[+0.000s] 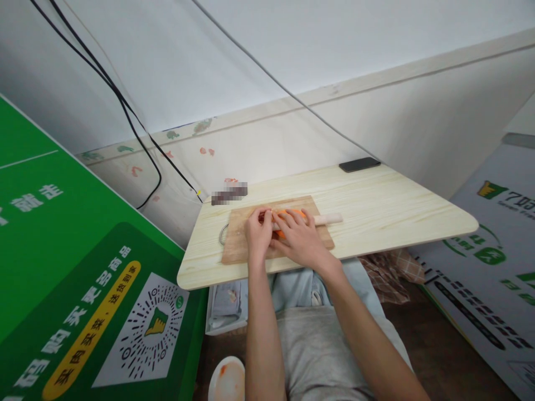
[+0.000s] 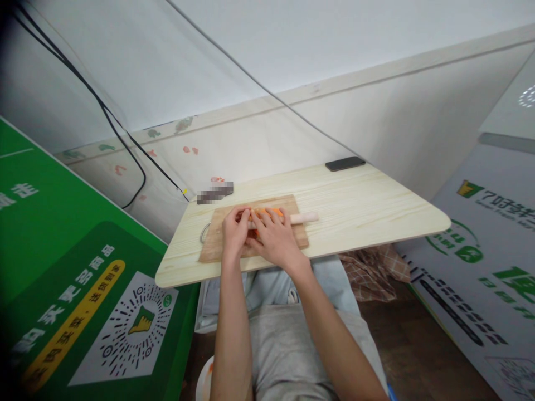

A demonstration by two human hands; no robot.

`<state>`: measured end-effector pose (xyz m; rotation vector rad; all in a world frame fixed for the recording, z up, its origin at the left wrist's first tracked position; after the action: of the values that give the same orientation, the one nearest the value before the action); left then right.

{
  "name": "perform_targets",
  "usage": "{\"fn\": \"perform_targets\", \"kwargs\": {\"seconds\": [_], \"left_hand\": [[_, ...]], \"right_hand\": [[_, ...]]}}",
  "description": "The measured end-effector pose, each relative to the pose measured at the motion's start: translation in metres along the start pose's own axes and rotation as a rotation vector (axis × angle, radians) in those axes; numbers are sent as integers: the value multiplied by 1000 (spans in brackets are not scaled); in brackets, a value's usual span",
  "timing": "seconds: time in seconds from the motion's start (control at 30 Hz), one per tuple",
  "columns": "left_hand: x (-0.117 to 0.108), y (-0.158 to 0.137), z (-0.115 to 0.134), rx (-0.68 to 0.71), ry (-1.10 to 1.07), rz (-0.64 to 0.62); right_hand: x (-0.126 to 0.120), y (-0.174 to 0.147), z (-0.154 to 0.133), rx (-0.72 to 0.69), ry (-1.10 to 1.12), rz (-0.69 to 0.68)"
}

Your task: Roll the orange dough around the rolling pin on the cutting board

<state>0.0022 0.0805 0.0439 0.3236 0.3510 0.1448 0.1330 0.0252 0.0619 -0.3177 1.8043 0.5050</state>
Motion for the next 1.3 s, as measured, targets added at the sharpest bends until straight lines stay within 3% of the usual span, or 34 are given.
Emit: {"fn": "perform_targets", "kwargs": {"seconds": [0.2,0.6,1.0,1.3], "left_hand": [[1,2,0,11,-2,-6],[0,0,-2,2,5,-3],[1,1,-3,4,-22,-5],[0,-1,0,-7,13,1]], "right_hand": [[0,11,2,38,-20,81],[-4,-12,-10,-62,49,-71],[1,10,2,-10,2,49],[-7,-10,-1,-35,60,-57]]}}
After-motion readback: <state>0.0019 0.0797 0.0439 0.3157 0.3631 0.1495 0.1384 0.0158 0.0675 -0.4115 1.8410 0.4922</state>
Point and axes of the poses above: each hand's wrist, its own y-axis towards the middle knuckle, its own x-axis out of the palm, z = x × y, the point moved 10 cm from there along y, towards the middle knuckle, and after that the axes turned 11 degrees about -z, right-handed, at the moved point
